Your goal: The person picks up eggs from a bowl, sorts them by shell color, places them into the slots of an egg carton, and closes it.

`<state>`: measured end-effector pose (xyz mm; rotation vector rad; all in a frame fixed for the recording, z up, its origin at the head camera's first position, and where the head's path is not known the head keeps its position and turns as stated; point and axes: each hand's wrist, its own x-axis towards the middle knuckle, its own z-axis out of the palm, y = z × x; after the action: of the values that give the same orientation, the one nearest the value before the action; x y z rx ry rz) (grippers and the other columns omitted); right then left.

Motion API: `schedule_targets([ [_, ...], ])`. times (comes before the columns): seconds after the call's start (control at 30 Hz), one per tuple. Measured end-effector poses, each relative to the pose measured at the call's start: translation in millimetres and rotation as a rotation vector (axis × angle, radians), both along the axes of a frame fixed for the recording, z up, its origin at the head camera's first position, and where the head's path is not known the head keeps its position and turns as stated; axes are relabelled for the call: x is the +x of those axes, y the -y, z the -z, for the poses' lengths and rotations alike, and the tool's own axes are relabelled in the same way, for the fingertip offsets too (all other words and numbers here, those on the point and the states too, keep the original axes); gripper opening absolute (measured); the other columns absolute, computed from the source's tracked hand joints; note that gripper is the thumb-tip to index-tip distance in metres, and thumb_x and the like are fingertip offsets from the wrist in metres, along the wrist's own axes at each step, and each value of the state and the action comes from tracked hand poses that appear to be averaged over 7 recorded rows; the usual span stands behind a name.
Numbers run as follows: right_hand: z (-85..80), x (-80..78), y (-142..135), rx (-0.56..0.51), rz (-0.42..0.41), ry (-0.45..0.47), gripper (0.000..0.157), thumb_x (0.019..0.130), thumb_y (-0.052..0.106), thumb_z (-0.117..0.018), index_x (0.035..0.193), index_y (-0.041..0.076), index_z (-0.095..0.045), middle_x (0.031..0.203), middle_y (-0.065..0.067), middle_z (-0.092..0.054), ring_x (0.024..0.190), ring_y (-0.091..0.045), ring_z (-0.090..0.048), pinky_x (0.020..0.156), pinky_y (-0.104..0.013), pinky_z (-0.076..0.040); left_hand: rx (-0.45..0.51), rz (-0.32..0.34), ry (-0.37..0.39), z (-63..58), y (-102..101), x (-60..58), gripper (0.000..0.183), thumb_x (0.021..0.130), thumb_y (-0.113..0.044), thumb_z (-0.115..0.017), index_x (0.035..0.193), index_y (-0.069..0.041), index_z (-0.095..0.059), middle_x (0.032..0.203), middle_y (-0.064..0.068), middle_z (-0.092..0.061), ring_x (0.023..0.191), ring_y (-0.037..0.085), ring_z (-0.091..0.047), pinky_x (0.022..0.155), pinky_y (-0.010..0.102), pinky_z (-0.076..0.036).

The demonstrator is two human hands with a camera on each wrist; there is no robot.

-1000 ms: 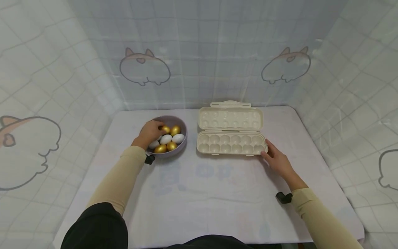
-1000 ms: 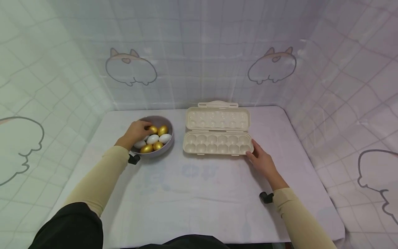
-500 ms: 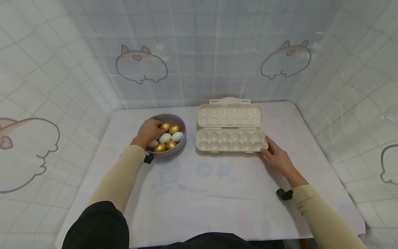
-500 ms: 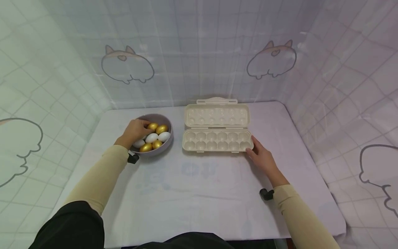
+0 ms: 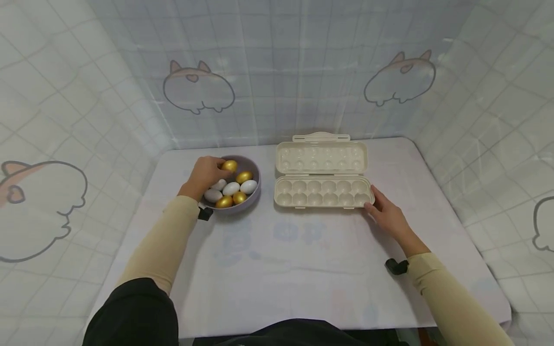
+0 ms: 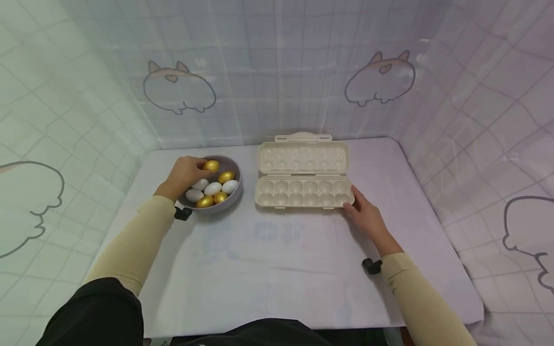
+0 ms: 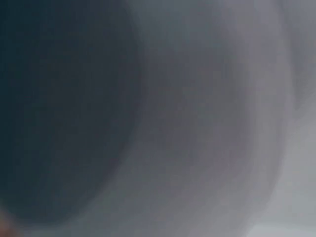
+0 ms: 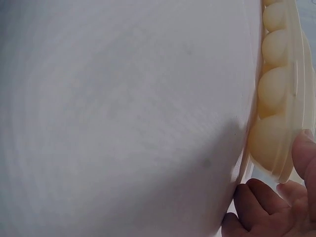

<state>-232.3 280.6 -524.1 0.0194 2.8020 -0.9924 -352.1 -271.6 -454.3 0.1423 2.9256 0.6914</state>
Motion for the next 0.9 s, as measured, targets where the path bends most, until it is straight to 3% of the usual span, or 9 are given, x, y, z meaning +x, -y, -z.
schedule_targets([
  [0.27, -1.7, 0.6, 0.0, -0.007, -0.008, 0.002, 0.08, 0.109, 0.054, -0.049, 0.171, 0.019, -0.011, 0.171, -0.024, -0.028, 0.155, -0.055, -0.027, 0.123, -0.071, -0.027, 0.053, 0.007, -0.102, -18.5, -7.0, 1.3, 0.046, 0.097, -0.029, -0.077, 0.133, -0.001, -0.071, 0.127, 0.02, -0.075, 0.111, 0.033, -0.066, 0.099, 0.049, -0.057],
  [0.5, -0.8, 0.7, 0.6, -0.026, -0.008, 0.009, 0.081, 0.109, 0.054, -0.05, 0.171, 0.021, -0.009, 0.17, -0.024, -0.029, 0.156, -0.054, -0.026, 0.124, -0.07, -0.027, 0.058, 0.036, -0.133, -28.0, -16.8, 1.8, 0.043, 0.097, -0.028, -0.076, 0.132, -0.003, -0.072, 0.119, 0.016, -0.075, 0.096, 0.027, -0.064, 0.084, 0.04, -0.056],
  [0.7, 1.1, -0.8, 0.8, -0.023, -0.009, -0.001, 0.081, 0.109, 0.055, -0.049, 0.171, 0.021, -0.01, 0.17, -0.023, -0.03, 0.156, -0.053, -0.028, 0.124, -0.069, -0.028, 0.065, 0.05, -0.108, -36.0, -29.6, -1.5, 0.047, 0.099, -0.029, -0.075, 0.138, -0.004, -0.069, 0.13, 0.017, -0.074, 0.105, 0.027, -0.067, 0.091, 0.043, -0.059],
  [0.9, 2.1, -1.8, -1.3, -0.022, -0.001, -0.012, 0.08, 0.109, 0.053, -0.05, 0.171, 0.021, -0.011, 0.171, -0.022, -0.029, 0.156, -0.053, -0.028, 0.124, -0.069, -0.028, 0.063, 0.04, -0.083, -44.5, -48.4, -7.0, 0.044, 0.098, -0.032, -0.075, 0.134, -0.006, -0.073, 0.126, 0.015, -0.075, 0.106, 0.027, -0.065, 0.095, 0.043, -0.057],
])
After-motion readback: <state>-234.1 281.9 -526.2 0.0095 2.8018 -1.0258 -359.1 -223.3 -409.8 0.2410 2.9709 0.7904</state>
